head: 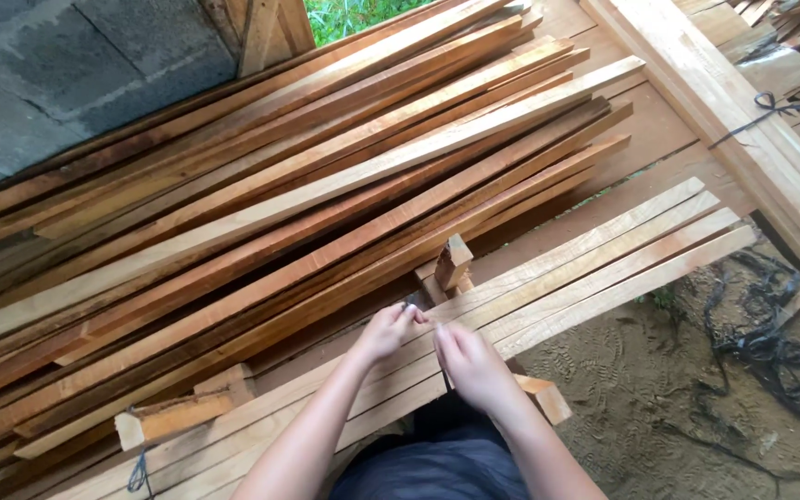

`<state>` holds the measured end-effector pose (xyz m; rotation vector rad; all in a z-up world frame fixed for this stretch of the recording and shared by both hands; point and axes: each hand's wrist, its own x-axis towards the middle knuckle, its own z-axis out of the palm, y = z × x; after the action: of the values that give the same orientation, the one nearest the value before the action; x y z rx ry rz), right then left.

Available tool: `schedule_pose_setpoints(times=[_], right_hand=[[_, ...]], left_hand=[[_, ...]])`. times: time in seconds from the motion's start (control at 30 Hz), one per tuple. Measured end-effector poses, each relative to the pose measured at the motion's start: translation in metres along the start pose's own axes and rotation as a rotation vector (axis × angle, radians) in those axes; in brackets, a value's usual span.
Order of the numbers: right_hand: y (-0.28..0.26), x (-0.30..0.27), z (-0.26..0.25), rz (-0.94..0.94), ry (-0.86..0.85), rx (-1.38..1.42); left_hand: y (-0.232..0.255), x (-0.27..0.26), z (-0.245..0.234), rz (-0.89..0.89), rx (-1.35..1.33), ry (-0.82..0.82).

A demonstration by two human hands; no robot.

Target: Organizing and bundling wooden slats together using wire ties.

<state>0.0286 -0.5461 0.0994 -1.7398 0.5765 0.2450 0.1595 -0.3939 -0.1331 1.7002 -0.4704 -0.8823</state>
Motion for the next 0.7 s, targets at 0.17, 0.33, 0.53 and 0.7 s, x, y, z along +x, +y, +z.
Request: schedule_pose_setpoints(times=[0.17, 0.33, 0.53, 0.7], right_hand=[[0.038, 0.114, 0.038, 0.012, 0.166, 0.051], [0.074, 0.159, 0.064, 0.007, 0.172, -0.131], [0.132, 0.108, 0.061, -0.256, 0.462, 0.206], [0.134, 0.041, 0.07, 0.101, 0.305, 0.525]], left_hand=[[0.033, -0.019, -0.006, -0.157, -0.207, -0.037], [0.03, -0.02, -0.006, -0.317, -0.319, -0.029], [0.01, -0.012, 0.003, -0.241, -0.283, 0.038], [-0.003, -0.007, 0.009, -0.088, -0.294, 0.071]])
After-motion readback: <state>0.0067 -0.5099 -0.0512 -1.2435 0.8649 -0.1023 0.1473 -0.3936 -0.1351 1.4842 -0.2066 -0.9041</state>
